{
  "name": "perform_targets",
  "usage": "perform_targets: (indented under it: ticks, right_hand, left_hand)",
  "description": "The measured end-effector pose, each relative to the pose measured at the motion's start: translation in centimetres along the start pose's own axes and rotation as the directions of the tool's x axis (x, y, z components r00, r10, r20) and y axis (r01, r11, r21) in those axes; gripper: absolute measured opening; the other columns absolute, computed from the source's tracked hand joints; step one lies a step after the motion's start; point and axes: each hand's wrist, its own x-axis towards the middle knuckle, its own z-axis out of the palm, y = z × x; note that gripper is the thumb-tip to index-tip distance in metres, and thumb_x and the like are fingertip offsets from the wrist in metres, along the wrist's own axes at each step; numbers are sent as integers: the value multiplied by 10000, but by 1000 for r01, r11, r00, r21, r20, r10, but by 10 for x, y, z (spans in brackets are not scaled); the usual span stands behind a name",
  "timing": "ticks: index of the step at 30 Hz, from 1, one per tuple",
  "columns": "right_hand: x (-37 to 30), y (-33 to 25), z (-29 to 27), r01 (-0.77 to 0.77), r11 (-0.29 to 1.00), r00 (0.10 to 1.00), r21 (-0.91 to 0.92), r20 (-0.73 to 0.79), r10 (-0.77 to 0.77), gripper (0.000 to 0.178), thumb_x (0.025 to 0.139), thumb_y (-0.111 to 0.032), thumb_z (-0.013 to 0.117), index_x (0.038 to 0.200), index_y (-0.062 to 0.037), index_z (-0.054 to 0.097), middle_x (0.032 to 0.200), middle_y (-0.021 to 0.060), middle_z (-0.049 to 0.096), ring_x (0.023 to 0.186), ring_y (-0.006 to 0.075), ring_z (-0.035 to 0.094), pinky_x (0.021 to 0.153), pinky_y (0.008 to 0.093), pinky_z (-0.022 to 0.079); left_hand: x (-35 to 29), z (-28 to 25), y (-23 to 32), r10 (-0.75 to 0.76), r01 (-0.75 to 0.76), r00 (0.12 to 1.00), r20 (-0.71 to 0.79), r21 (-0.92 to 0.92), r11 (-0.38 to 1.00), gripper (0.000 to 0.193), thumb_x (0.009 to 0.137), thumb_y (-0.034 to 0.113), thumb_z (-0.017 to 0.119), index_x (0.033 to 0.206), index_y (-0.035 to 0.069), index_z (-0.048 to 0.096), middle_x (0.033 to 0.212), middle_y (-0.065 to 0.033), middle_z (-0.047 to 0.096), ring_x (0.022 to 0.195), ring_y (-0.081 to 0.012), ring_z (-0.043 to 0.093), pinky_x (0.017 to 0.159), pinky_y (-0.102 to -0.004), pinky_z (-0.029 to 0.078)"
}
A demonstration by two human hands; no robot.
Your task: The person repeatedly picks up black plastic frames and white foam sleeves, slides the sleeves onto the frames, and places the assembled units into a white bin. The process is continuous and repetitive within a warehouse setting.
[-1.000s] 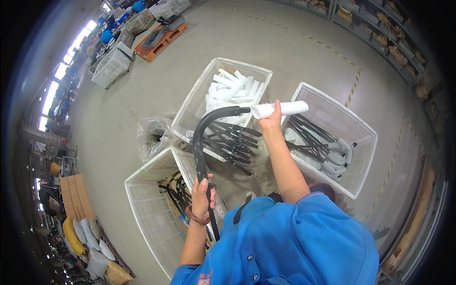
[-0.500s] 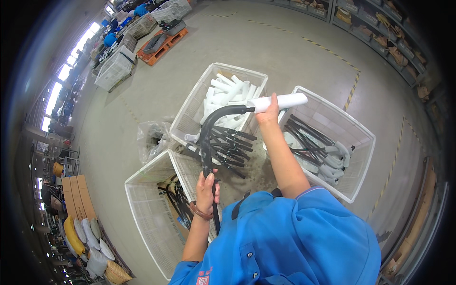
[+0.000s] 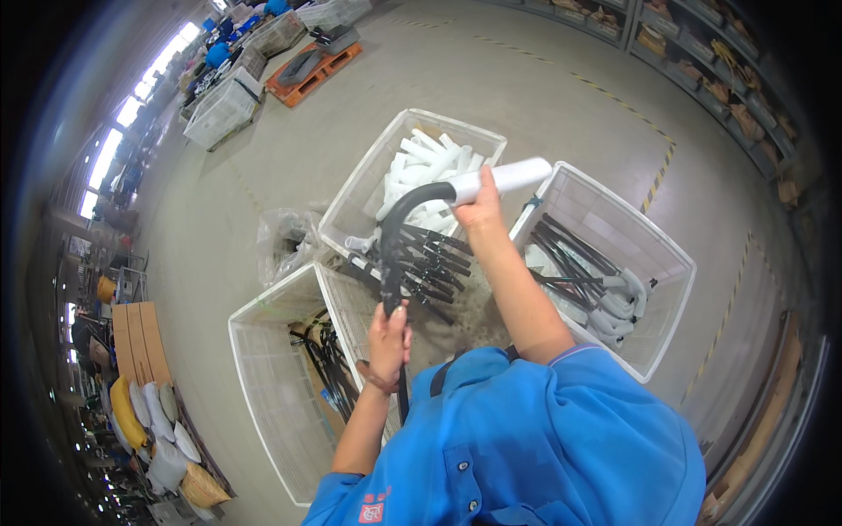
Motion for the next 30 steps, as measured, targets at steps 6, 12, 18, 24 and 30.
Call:
perform_targets:
  ticks: [6,12,18,24,30]
  right_hand:
    - [-61,65,-9,-126,905,986,-406,45,158,374,976,-405,585,1179,-91,561,1070,80,647,908,230,627,778,420,527]
    - [-187,-18,23,809,-389,584,-440,531,613,440,874,-271,700,1184,30,614,1059,165,687,973,264,669,865,398,522]
    - [-233,-72,93,762,-497,105,414,679,727,605,718,-178,810,1265,-103,563,1173,138,625,1014,312,646,817,400,531]
    - [-212,-67,93,812,-541,463,220,321,826,326,721,-181,781,935,-61,565,909,146,641,802,377,636,657,487,497]
    - [-225,-75,89,424,-814,483,-398,-661,574,265,674,-147,818,792,-1,630,708,130,633,678,219,626,642,344,470]
  left_hand:
    - [5,3,-9,-61,69,997,-49,175,982,271,887,192,739,1031,78,540,623,29,512,389,-71,416,351,-255,309]
    - [-10,-37,13,-196,286,923,332,-249,925,147,949,142,649,1008,90,525,535,30,437,348,-73,380,352,-238,309]
    - [-54,-26,26,-161,213,933,322,-133,968,169,894,132,710,986,68,585,634,28,541,398,-49,445,355,-216,321]
    - [-77,1,4,26,-45,920,391,40,998,183,886,132,736,987,49,608,787,34,588,682,-19,515,597,-210,429]
    - [-104,19,-22,-57,-28,841,537,147,989,335,856,217,737,1077,5,601,862,-73,661,782,-139,625,715,-316,501]
